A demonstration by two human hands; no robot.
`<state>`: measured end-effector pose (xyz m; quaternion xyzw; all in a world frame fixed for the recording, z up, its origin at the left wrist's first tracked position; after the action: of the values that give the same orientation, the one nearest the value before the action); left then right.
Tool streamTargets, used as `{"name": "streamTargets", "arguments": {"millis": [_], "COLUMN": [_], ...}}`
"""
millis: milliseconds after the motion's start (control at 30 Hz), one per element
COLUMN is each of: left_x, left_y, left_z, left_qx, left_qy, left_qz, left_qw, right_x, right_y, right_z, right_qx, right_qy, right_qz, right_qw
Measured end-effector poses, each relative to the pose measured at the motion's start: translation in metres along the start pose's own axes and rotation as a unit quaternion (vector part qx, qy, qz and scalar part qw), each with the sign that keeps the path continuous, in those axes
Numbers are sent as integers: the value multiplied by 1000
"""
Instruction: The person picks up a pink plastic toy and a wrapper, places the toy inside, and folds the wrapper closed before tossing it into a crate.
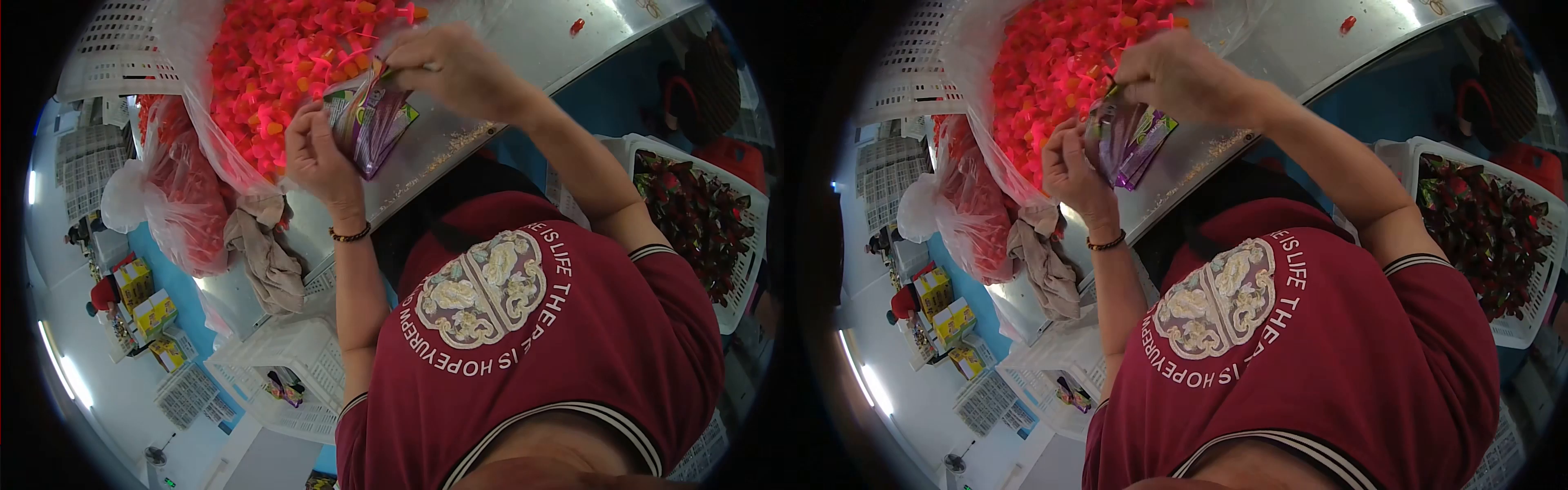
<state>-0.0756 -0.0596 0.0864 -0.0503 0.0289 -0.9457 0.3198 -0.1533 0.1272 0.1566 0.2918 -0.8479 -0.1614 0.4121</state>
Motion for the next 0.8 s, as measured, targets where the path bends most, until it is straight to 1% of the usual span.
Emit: {"name": "streamTargets", "arguments": {"millis": [33,67,100,133,167,200,233,267,300,333,367,400,433,500,533,567,600,633,667,700,733,800], "left_x": [7,8,3,3,0,-7,-17,-20,-23,-25,-33,-36,-34,-32,-30,-33,-33,-30,-30,-29,-29,-28], "left_y": [17,28,20,15,15,-3,-28,-34,-38,-41,-57,-60,-60,-56,-55,-60,-61,-60,-61,-61,-60,-60], "left_z": [-8,-17,-8,-17,-20,-18,-23,-30,-37,-51,-45,-46,-49,-50,-51,-48,-46,-47,-47,-49,-50,-51], "left_qx": [-8,-18,81,115,112,248,365,412,450,482,498,527,528,538,544,536,549,564,562,569,576,575], "left_qy": [23,47,2,-36,-36,-77,-122,-141,-138,-211,-182,-248,-240,-227,-222,-230,-211,-191,-193,-204,-213,-223], "left_qz": [17,35,21,5,-4,-54,-107,-121,-126,-148,-192,-186,-193,-191,-187,-199,-199,-197,-201,-199,-196,-200], "left_qw": [1000,998,996,993,993,964,917,892,873,838,826,791,791,789,787,788,784,779,779,772,765,761], "right_x": [8,11,10,10,12,13,13,6,-2,-11,-25,-51,-78,-120,-155,-192,-231,-255,-301,-381,-382,-500], "right_y": [24,40,40,43,44,47,57,69,69,70,72,79,102,139,170,201,233,252,284,332,331,389], "right_z": [-14,-26,-26,-27,-27,-25,-22,-19,-6,13,31,44,42,36,22,14,-4,-38,-53,-46,-49,-150], "right_qx": [201,393,390,320,246,163,66,-37,-67,-100,-211,-316,-352,-283,-373,-447,-515,-600,-669,-689,-690,-749], "right_qy": [20,39,36,48,58,65,67,58,4,-58,-49,-45,-81,-149,-128,-172,-212,-192,-201,-283,-285,-397], "right_qz": [17,31,31,38,47,59,67,72,36,3,-3,-17,-14,60,148,167,184,137,133,165,164,186], "right_qw": [979,918,920,946,966,983,993,995,997,993,976,947,932,946,907,862,810,764,703,647,645,498]}}
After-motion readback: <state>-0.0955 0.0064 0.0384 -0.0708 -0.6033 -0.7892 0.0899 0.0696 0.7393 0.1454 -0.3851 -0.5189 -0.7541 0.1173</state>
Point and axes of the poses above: each hand's wrist, its own x-axis towards the middle knuckle, its own y-axis out of the back of the hand, z = x × y, the point moved 10 cm from there along x, towards the middle knuckle, and after that the axes turned 12 degrees about y, right-handed, at the moved point
